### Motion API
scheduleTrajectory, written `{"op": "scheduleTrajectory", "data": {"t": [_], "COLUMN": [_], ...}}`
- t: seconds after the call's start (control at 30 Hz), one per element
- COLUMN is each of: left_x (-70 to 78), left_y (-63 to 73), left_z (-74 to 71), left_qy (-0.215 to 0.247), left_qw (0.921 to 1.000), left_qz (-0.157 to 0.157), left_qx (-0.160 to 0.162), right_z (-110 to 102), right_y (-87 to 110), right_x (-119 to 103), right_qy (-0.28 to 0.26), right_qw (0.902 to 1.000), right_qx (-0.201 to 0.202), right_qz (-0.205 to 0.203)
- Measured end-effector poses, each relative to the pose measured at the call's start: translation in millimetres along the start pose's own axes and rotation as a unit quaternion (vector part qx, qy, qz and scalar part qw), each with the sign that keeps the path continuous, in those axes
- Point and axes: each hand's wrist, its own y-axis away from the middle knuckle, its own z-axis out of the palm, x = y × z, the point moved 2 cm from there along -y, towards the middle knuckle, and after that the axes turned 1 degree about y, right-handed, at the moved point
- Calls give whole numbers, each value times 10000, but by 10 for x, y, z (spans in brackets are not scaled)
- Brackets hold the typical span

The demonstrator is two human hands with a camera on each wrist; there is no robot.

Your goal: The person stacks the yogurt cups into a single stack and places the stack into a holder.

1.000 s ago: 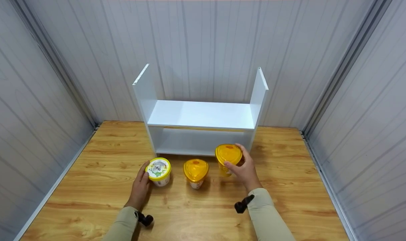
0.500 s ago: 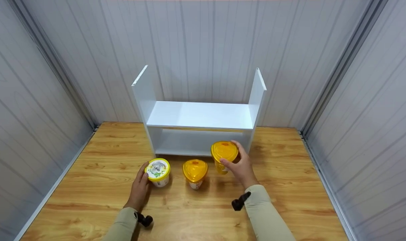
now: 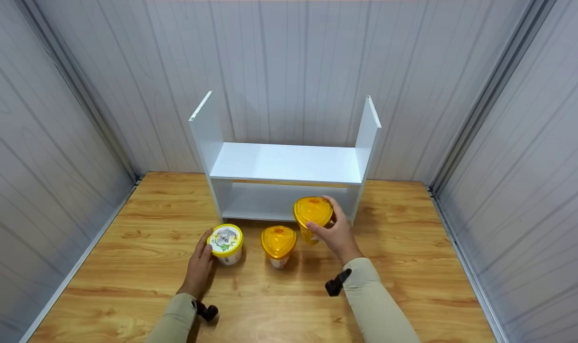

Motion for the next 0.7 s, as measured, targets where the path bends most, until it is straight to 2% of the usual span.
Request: {"op": "scheduleTrajectory", "data": {"t": [0.2,0.4,0.7], "left_x": [4,0,-23], "left_y": [4,-14,-27], "left_z": [-3,1,0], "left_qy": [-57,-31,-165], "left_qw": [10000,10000,9997], "left_qz": [53,-71,130], "left_qx": [-4,51,111], "right_z": [55,129,235], "right_y": [-55,-85,-108], "right_x": [-41,-100,-140], "right_qy": [-117,-183,-215], "right_qw": [9999,9998,9995], "right_qx": [-47,-92,-167], "right_qz": [46,-2,128]}}
